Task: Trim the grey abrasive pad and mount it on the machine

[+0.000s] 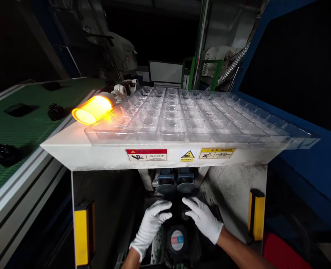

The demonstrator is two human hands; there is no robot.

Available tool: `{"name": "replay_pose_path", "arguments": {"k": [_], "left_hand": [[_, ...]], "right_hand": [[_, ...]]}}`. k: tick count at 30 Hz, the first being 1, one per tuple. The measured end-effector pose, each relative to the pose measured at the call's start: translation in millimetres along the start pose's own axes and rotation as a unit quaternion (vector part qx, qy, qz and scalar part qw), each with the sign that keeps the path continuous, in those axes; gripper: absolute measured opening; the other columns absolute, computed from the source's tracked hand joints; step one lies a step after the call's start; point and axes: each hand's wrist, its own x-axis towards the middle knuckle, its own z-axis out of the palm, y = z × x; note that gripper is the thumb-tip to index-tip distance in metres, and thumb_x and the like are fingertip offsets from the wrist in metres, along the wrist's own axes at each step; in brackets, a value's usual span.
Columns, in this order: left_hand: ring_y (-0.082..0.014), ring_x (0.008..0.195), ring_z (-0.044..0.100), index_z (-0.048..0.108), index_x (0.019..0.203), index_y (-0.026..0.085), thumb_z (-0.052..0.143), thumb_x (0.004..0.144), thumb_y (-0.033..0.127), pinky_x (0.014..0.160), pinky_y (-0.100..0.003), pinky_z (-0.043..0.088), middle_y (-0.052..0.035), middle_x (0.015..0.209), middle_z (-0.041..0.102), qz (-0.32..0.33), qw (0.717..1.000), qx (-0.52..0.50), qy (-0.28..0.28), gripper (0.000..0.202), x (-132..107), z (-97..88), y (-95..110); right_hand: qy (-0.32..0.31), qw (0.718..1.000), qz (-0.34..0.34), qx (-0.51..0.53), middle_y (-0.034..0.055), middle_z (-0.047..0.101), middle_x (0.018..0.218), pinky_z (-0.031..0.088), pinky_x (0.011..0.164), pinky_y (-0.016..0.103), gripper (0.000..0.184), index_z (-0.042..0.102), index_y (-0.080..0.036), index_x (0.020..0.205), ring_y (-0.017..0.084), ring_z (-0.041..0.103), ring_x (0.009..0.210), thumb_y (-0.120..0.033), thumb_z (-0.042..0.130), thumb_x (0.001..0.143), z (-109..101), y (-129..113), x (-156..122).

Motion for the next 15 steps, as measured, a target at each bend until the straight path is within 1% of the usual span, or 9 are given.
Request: {"name": "replay_pose_path", "arguments": {"k": [3,6,8,10,11,13,14,15], "left_hand": [[-0.0293,0.103,0.072,0.083,0.094,0.025,0.085,0.069,0.041,0.098,-0.045,0.059,-0.0106,0.107,0.079,0.011,1.0,0.007,0.007,0.029,-2,1.2,-1],[-0.0294,0.103,0.072,0.082,0.095,0.024,0.083,0.07,0.048,0.097,-0.045,0.059,-0.0113,0.107,0.079,0.01,1.0,0.028,0.008,0.035,-2,3.3,0],[-0.03,0.104,0.072,0.082,0.097,0.022,0.079,0.072,0.054,0.098,-0.045,0.058,-0.0125,0.109,0.078,0.007,0.999,0.052,0.004,0.041,-4,3.8,4],[-0.0305,0.105,0.072,0.081,0.099,0.02,0.075,0.074,0.06,0.099,-0.044,0.057,-0.0137,0.111,0.078,0.006,0.996,0.084,-0.005,0.048,-6,2.6,14],[-0.0305,0.106,0.071,0.081,0.1,0.019,0.072,0.075,0.063,0.098,-0.044,0.057,-0.014,0.112,0.077,0.006,0.995,0.103,-0.01,0.051,-6,1.5,20],[-0.0298,0.106,0.071,0.08,0.098,0.018,0.066,0.078,0.067,0.098,-0.041,0.056,-0.0133,0.112,0.077,0.008,0.989,0.147,-0.026,0.054,-3,-0.3,36],[-0.029,0.103,0.071,0.08,0.095,0.018,0.06,0.082,0.069,0.095,-0.039,0.057,-0.0125,0.109,0.078,0.006,0.984,0.174,-0.034,0.056,0,-0.2,45],[-0.0279,0.098,0.072,0.079,0.093,0.017,0.053,0.086,0.07,0.092,-0.038,0.057,-0.0114,0.103,0.078,0.001,0.978,0.205,-0.043,0.059,5,1.3,54]], "right_hand": [[-0.039,0.999,-0.001,-0.03,0.0103,0.064,0.134,0.046,0.112,0.041,0.061,0.054,-0.027,0.146,0.025,0.06,0.124,-0.009,0.057,0.088,-4,-2,4],[-0.075,0.995,0.001,-0.06,0.0124,0.062,0.137,0.045,0.112,0.039,0.062,0.051,-0.024,0.148,0.025,0.059,0.126,-0.007,0.057,0.088,-8,-6,7],[-0.095,0.992,0.002,-0.082,0.0144,0.062,0.137,0.045,0.111,0.04,0.061,0.051,-0.022,0.148,0.027,0.059,0.127,-0.007,0.057,0.089,-11,-11,8],[-0.11,0.989,0.002,-0.102,0.0147,0.062,0.137,0.046,0.11,0.039,0.061,0.051,-0.022,0.148,0.028,0.059,0.127,-0.009,0.058,0.089,-17,-19,9],[-0.115,0.987,0.001,-0.112,0.0143,0.062,0.138,0.046,0.109,0.039,0.061,0.051,-0.023,0.148,0.028,0.059,0.127,-0.012,0.061,0.089,-20,-25,10],[-0.116,0.984,-0.004,-0.131,0.0125,0.061,0.141,0.045,0.11,0.039,0.058,0.053,-0.024,0.146,0.029,0.057,0.13,-0.024,0.066,0.089,-29,-38,18],[-0.113,0.983,-0.003,-0.142,0.0117,0.062,0.14,0.045,0.11,0.04,0.053,0.056,-0.024,0.143,0.029,0.058,0.129,-0.031,0.065,0.092,-32,-45,24],[-0.108,0.982,0.001,-0.153,0.0112,0.065,0.135,0.046,0.108,0.042,0.045,0.061,-0.023,0.138,0.028,0.06,0.125,-0.038,0.06,0.096,-34,-51,31]]}}
